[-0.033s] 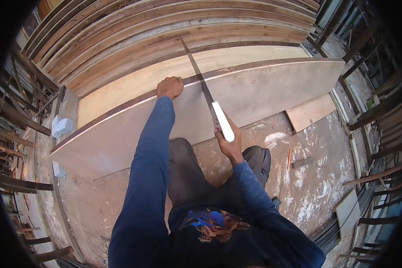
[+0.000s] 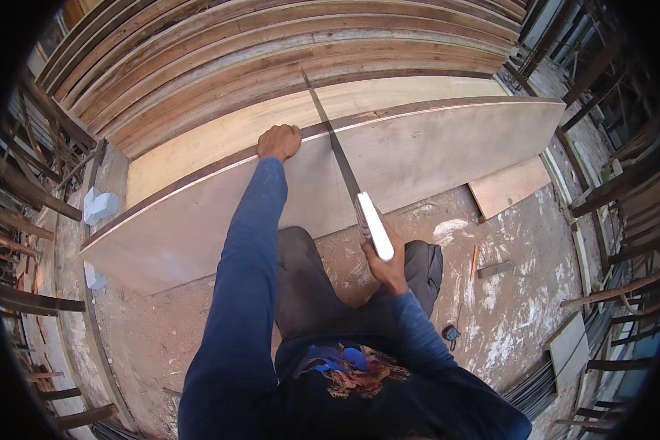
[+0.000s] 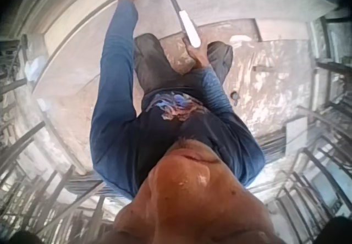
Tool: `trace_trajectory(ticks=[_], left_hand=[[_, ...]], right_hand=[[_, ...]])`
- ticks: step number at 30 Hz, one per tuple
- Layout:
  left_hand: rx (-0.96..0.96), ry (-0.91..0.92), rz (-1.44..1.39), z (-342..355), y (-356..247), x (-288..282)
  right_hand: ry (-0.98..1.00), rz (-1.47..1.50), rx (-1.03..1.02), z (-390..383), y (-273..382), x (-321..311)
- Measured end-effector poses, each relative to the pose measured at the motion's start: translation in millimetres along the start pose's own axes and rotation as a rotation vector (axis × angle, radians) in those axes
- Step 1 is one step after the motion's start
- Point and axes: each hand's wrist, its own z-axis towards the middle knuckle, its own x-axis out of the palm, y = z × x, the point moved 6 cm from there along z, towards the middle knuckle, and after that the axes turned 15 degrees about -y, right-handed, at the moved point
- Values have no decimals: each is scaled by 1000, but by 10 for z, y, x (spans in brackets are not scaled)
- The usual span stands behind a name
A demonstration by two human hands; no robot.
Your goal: The person marks a line on a sheet of plywood using a square and a pencil, then saws through the wood using a hand saw while holding it in place by hand.
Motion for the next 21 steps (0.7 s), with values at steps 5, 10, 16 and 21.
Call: trace_trajectory(ticks=[5, 10, 16, 21], left_hand=[[-20, 98, -32, -15, -117, 133], [0, 51, -35, -207, -256, 82], [7, 36, -40, -149, -152, 41], [-43, 52, -19, 99, -21, 168]], right_hand=[[41, -160, 127, -1201, 288, -1190], [-16, 53, 16, 222, -58, -87], [-17, 36, 55, 481, -47, 266], [53, -151, 115, -1062, 342, -974]])
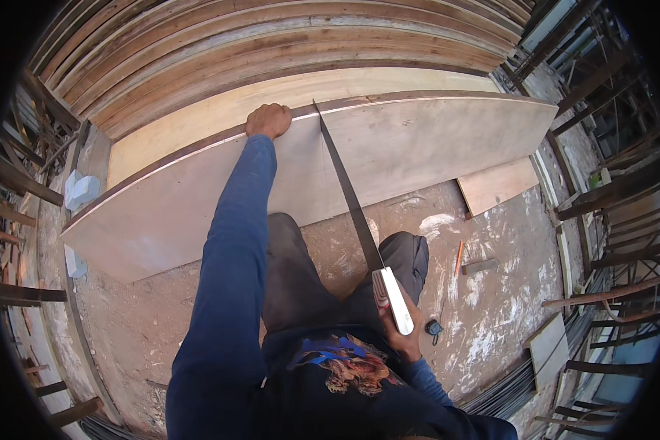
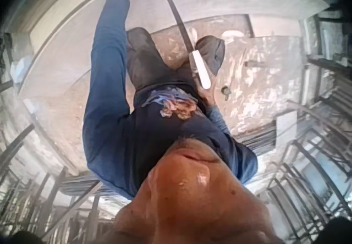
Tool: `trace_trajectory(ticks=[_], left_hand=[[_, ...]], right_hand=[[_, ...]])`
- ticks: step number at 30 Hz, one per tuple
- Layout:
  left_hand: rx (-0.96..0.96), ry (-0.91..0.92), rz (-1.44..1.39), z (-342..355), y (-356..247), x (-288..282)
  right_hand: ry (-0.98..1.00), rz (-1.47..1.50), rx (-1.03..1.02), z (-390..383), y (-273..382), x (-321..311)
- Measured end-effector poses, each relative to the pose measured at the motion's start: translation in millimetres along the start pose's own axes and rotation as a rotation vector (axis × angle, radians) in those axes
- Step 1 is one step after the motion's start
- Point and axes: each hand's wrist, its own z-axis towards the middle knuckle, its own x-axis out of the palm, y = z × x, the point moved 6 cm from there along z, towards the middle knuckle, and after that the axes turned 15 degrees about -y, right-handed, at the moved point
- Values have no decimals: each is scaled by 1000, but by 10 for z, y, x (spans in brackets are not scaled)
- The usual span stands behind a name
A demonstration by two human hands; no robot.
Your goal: The person marks a line on a sheet of plywood using a square and a pencil, then saws through the wood using a hand saw while holding it in place by hand.
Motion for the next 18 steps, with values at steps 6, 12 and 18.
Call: trace_trajectory(ticks=[6, 12, 18], left_hand=[[15, 49, -34, -159, -258, -36], [9, 1, -32, -77, -49, -116], [7, -4, 5, 53, -28, 25]], right_hand=[[-32, 117, -66, 1514, -66, 973], [-7, 108, 16, 1553, -92, 1153], [14, 106, 11, 11, 127, -19]])
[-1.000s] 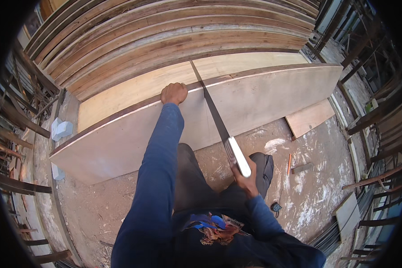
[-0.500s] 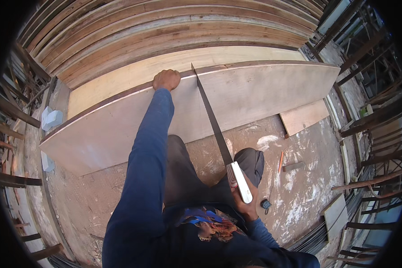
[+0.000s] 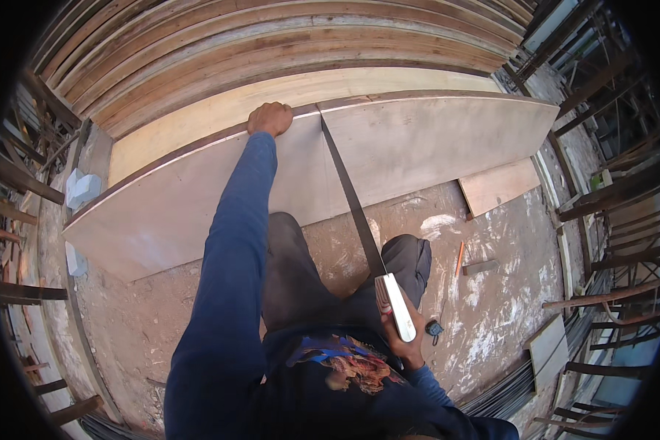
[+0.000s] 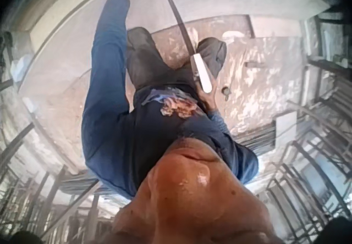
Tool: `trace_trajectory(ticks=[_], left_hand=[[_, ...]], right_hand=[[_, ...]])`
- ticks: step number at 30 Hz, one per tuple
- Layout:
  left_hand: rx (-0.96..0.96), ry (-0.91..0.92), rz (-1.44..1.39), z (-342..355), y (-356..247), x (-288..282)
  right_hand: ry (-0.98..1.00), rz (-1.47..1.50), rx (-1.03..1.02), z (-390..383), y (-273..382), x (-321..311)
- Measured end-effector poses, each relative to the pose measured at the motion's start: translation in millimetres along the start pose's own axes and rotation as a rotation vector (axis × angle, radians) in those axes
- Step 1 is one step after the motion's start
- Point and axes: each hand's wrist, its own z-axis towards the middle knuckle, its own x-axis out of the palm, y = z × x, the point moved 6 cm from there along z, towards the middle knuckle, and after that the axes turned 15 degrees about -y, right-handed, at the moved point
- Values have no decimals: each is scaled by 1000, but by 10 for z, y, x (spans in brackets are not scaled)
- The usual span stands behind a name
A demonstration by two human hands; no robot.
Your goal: The person marks a line on a sheet of plywood using a square and a pencil, then saws through the wood using a hand saw while holding it in place by hand.
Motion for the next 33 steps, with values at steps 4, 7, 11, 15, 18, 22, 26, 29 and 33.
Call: trace_trajectory(ticks=[4, 7, 11, 15, 18, 22, 26, 29, 33], left_hand=[[15, 4, -6, -187, -147, -76], [54, -51, -27, -258, -443, -279], [10, -14, -6, -303, -38, -207], [-10, -17, -24, -193, -1, -138], [-35, -45, 8, -307, -101, -167], [26, -18, -34, -251, -342, -177], [28, -9, -13, -188, -137, -118], [-8, -15, 22, -74, 38, -38], [-16, 6, 9, 44, 6, -27]], right_hand=[[-22, 44, -48, 1099, -393, 745], [-110, 119, -189, 2235, -39, 1267], [-73, 68, -94, 1411, -271, 1053], [3, -84, 33, -90, -130, -104], [-1, 65, -15, 50, -105, 43], [-52, 92, -117, 1827, -250, 1091], [-67, 75, -121, 1876, -249, 1267], [-39, 4, -136, 740, -527, 633], [-26, -18, 51, -131, -91, -95]])
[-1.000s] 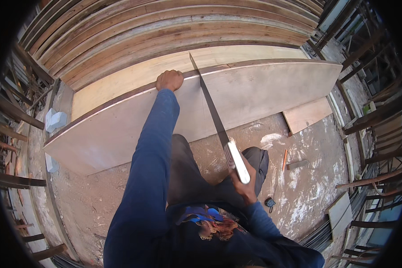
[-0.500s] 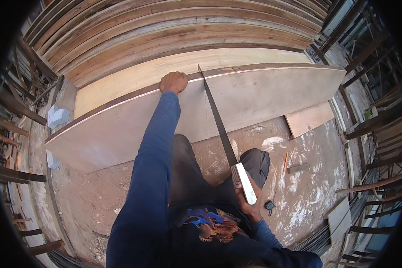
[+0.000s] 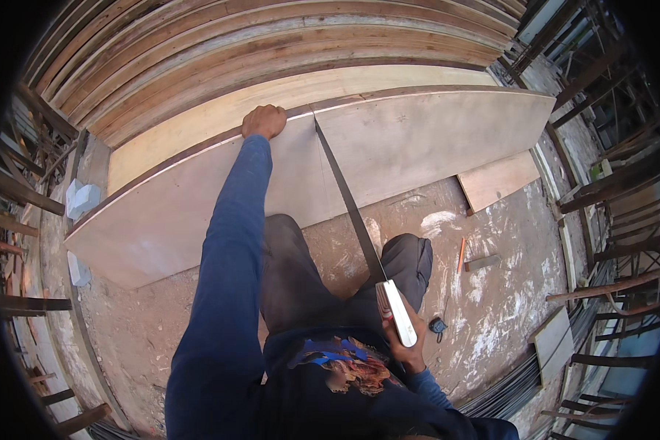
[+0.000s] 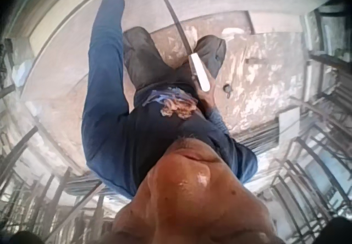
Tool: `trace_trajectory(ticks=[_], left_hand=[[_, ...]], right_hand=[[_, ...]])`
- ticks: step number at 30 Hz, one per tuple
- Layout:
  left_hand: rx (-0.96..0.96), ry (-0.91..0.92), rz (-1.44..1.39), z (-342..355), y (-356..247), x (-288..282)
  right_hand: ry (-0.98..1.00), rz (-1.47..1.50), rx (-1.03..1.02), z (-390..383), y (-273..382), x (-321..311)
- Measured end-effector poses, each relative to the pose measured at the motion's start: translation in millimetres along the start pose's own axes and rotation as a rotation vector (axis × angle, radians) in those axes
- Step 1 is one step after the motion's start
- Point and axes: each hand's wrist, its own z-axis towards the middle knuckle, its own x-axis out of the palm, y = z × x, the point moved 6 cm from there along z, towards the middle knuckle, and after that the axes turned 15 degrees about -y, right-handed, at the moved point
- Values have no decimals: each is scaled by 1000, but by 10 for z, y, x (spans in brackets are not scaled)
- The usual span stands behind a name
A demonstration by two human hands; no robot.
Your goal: The person marks a line on a sheet of plywood using a square and a pencil, then saws through the wood using a hand saw while holding it in place by hand.
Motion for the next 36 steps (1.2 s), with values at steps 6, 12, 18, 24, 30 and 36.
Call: trace_trajectory(ticks=[6, 12, 18, 24, 30, 36], left_hand=[[61, -8, -32, -241, -450, -48], [18, -10, -22, -69, 131, -18], [8, 6, -34, -29, -61, 44], [56, -38, -20, -131, -197, -203], [53, -56, -21, -184, -34, -86], [179, -13, -74, -284, -156, -132]], right_hand=[[-99, 120, -189, 2049, -58, 1208], [17, -14, -158, 922, -299, 787], [25, 5, -67, 238, 12, 131], [-117, 151, -352, 1850, -115, 1440], [-9, 218, -179, 1891, -196, 1473], [-83, 241, -225, 1755, -230, 1437]])
